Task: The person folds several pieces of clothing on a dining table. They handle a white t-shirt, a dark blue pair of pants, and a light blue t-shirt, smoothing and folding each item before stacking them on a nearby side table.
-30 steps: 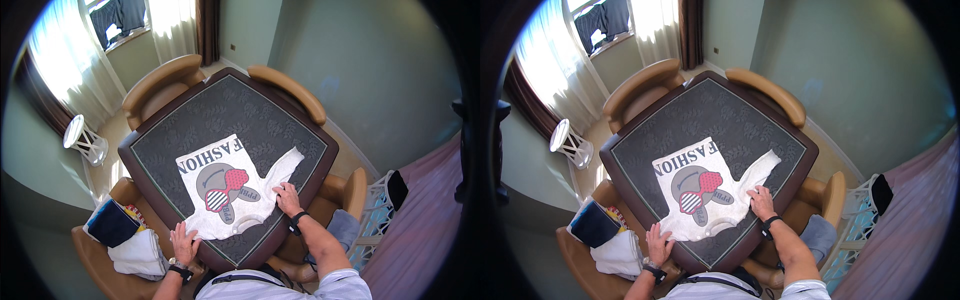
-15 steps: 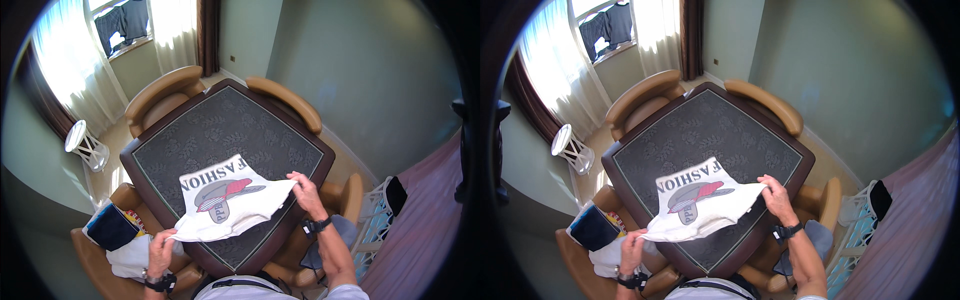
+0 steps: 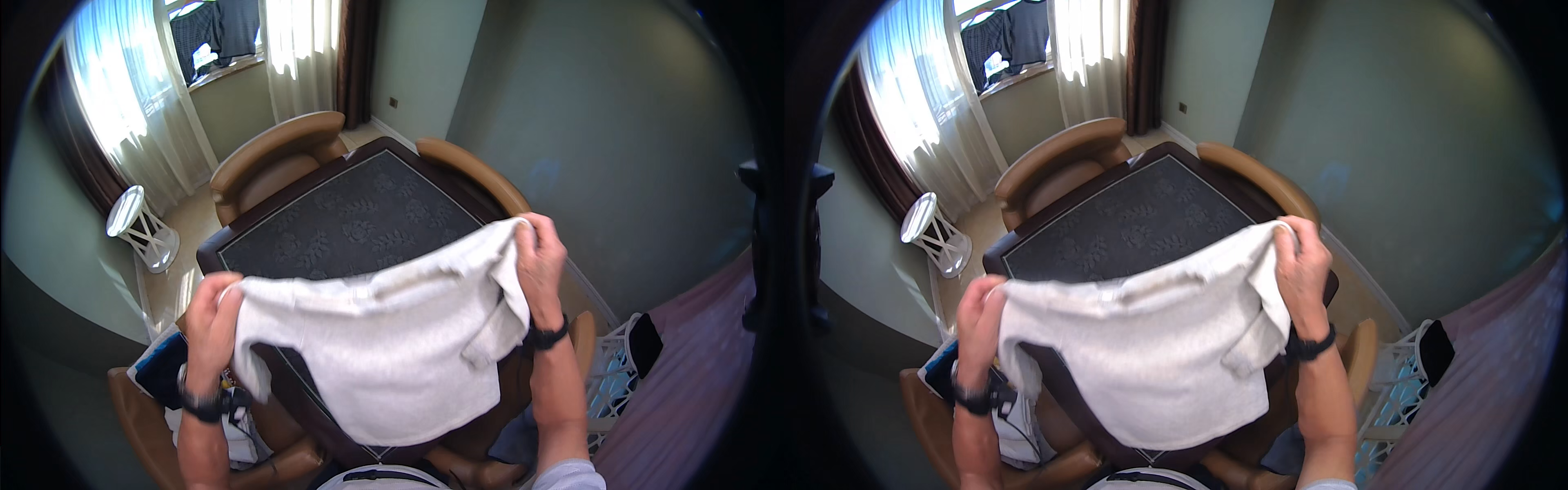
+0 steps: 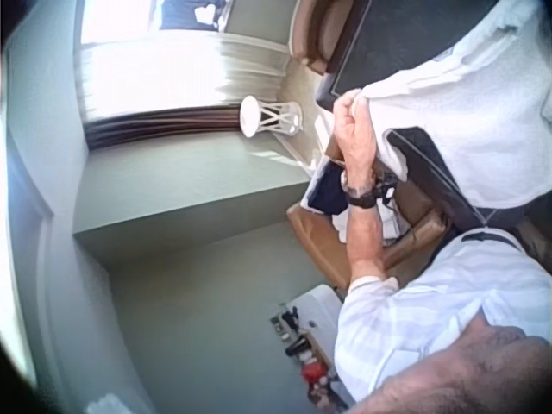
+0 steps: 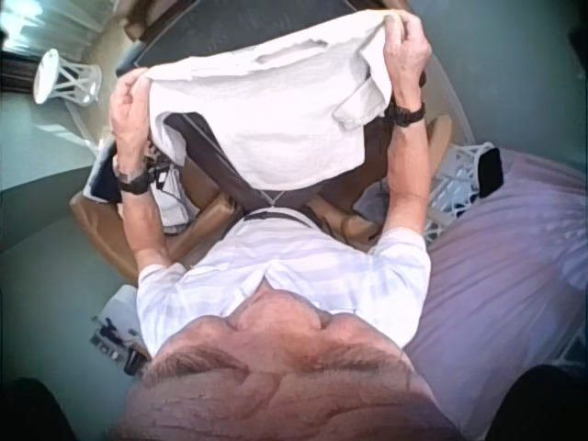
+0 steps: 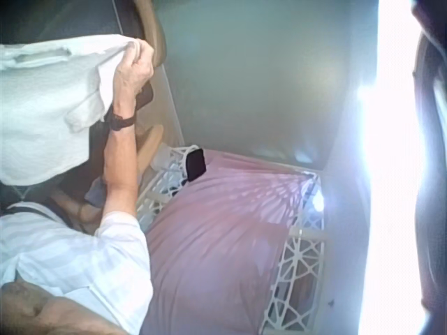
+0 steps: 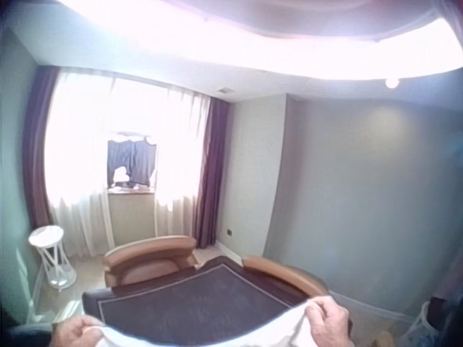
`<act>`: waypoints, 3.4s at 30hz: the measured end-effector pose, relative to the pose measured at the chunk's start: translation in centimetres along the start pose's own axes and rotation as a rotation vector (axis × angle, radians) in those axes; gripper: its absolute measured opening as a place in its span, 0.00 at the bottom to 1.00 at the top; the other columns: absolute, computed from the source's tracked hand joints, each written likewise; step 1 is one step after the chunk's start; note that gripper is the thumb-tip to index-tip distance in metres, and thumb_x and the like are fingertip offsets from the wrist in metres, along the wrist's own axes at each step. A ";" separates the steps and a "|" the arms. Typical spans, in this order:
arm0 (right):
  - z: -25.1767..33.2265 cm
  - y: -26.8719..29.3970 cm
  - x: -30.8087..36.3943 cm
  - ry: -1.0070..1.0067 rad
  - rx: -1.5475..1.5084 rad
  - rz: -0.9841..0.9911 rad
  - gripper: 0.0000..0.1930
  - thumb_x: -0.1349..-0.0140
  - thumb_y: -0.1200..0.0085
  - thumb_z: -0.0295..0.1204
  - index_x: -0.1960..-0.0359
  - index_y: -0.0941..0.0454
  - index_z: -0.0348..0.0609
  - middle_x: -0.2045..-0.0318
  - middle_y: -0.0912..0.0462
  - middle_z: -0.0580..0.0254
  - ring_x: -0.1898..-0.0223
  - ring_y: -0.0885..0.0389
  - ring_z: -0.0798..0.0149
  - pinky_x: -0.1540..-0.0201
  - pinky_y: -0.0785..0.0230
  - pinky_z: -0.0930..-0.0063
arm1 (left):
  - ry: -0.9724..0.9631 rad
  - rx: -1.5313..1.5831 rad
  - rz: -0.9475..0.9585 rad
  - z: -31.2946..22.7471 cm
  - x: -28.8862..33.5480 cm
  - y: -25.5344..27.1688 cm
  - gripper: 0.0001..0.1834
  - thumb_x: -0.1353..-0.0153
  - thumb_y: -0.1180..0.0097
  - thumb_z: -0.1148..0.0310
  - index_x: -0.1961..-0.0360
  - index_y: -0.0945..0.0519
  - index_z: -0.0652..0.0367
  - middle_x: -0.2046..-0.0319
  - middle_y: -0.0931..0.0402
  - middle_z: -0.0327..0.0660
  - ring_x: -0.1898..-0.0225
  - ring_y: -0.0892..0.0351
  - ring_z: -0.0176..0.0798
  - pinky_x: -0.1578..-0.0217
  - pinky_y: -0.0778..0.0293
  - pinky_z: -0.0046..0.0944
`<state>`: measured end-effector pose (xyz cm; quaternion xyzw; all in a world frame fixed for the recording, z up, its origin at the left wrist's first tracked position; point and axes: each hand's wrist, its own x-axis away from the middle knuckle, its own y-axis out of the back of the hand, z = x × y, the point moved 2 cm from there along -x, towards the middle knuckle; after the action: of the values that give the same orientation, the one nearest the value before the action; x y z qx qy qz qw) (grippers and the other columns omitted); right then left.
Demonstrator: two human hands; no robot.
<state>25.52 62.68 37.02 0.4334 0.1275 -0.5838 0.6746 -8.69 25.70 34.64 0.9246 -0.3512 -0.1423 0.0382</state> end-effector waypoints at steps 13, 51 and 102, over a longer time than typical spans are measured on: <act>-12.5 -12.1 17.8 -0.309 0.184 0.530 0.09 0.37 0.36 0.31 0.58 0.17 0.40 0.65 0.14 0.47 0.62 0.13 0.43 0.57 0.21 0.54 | -0.180 -0.663 0.242 20.3 7.6 -8.3 0.17 0.39 0.33 0.72 0.49 0.18 0.63 0.48 0.20 0.56 0.45 0.21 0.63 0.43 0.24 0.56; -16.2 -6.7 28.8 -1.153 0.127 0.347 0.18 0.35 0.31 0.43 0.59 0.20 0.40 0.76 0.15 0.62 0.81 0.19 0.69 0.80 0.26 0.72 | 0.402 -0.464 0.272 22.9 21.4 -9.6 0.28 0.40 0.28 0.63 0.42 0.23 0.65 0.71 0.17 0.47 0.68 0.14 0.54 0.61 0.18 0.51; -22.9 -5.4 15.3 -0.892 -0.296 -0.358 0.16 0.29 0.46 0.23 0.41 0.21 0.39 0.55 0.14 0.49 0.67 0.12 0.65 0.72 0.18 0.73 | -0.460 -0.857 0.758 25.6 -1.1 -33.2 0.37 0.36 0.33 0.59 0.27 0.29 0.55 0.24 0.39 0.58 0.22 0.43 0.65 0.25 0.45 0.68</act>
<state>32.70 69.43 10.68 0.0126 -0.0195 -0.7945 0.6068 4.34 52.11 4.76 0.5833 -0.5663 -0.4433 0.3776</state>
